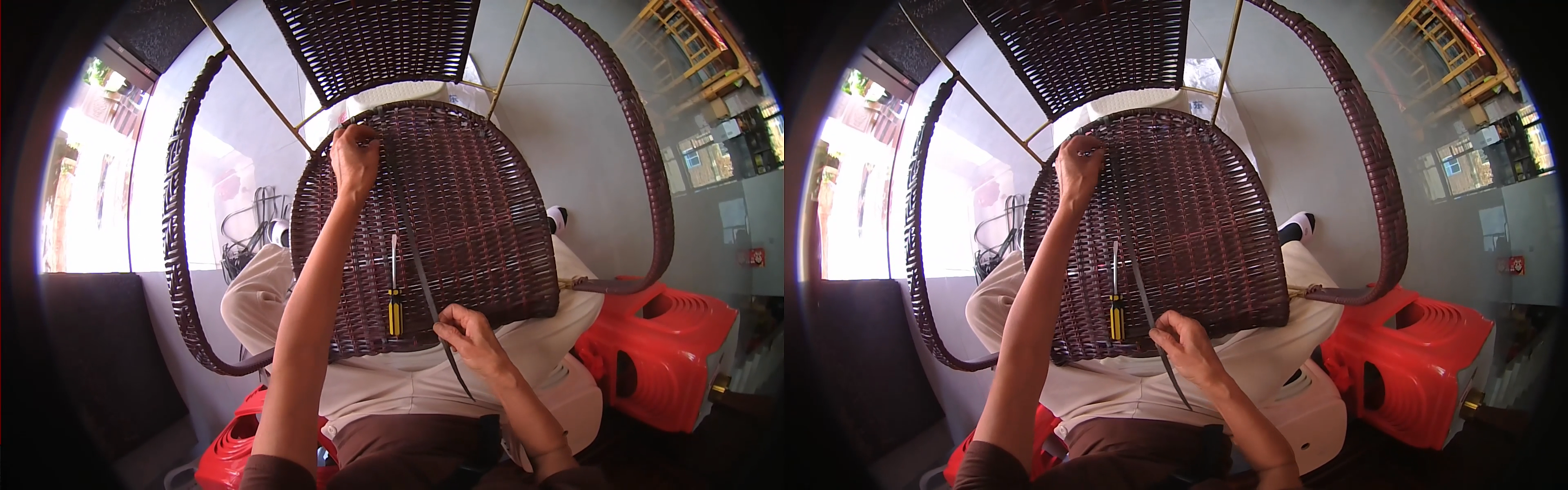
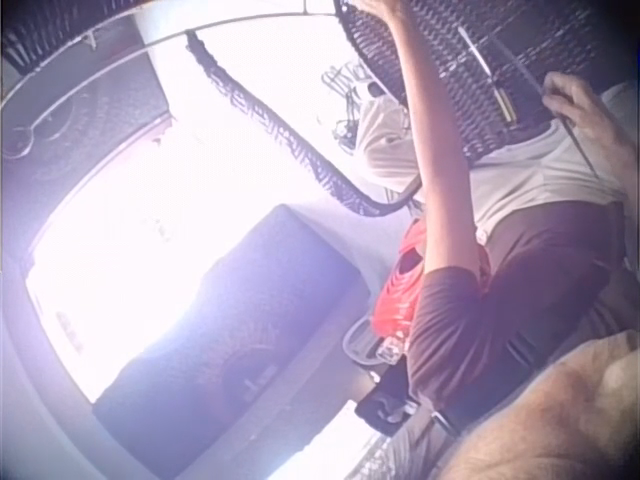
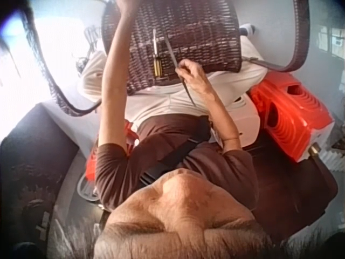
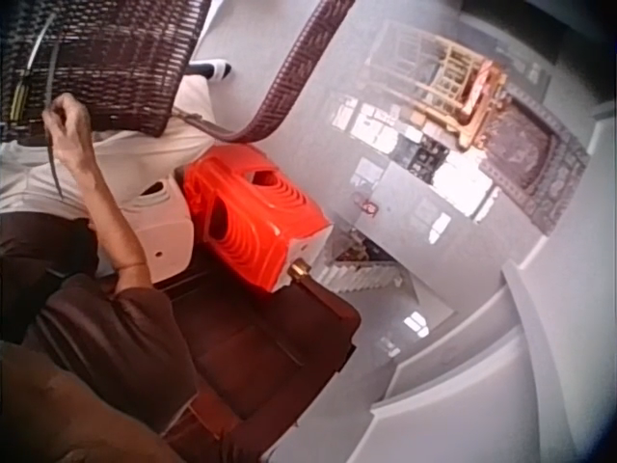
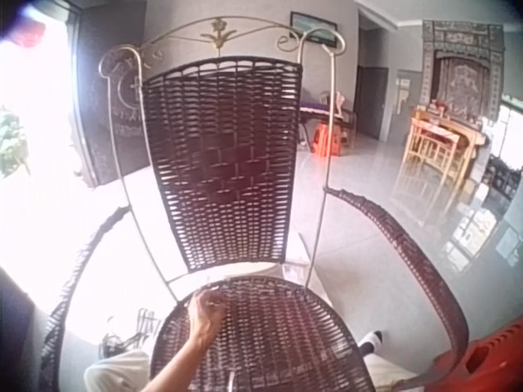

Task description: The person weaves replacement plastic strips into the back of a wicker chair using a screwdriver to create space between existing strands.

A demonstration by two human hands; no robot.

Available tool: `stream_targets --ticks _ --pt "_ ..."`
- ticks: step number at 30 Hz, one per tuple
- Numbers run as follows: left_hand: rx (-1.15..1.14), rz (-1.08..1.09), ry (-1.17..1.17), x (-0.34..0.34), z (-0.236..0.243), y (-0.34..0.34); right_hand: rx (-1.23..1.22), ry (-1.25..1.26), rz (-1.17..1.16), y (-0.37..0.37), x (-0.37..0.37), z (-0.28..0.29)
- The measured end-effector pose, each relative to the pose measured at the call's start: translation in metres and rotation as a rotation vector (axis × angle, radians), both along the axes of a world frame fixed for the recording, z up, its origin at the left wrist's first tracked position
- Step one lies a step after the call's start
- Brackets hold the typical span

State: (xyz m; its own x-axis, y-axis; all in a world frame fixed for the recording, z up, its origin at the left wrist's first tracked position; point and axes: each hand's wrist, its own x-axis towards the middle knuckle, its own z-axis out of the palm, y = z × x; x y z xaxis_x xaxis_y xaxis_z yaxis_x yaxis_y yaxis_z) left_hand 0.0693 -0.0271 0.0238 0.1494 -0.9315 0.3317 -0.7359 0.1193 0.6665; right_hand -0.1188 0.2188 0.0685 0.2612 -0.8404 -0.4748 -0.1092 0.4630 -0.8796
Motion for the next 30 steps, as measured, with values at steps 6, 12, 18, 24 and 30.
stream_targets --ticks 6,12,18,24,30 --pt "0.046 0.034 0.6 -0.001 0.009 0.043 0.135 -0.26 -0.084 0.005 0.003 -0.002" --pt "0.374 -0.017 0.778 -0.013 0.014 0.069 0.255 -0.489 -0.075 0.005 0.022 0.018" --pt "0.631 -0.005 0.796 -0.017 0.022 0.046 0.103 -0.408 0.008 0.001 0.036 0.028" --pt "0.604 -0.048 0.923 -0.009 0.008 0.039 0.041 -0.348 0.091 0.002 0.037 0.018" --pt "0.467 -0.047 0.839 -0.011 0.004 0.044 0.03 -0.274 0.018 0.009 0.011 0.009"
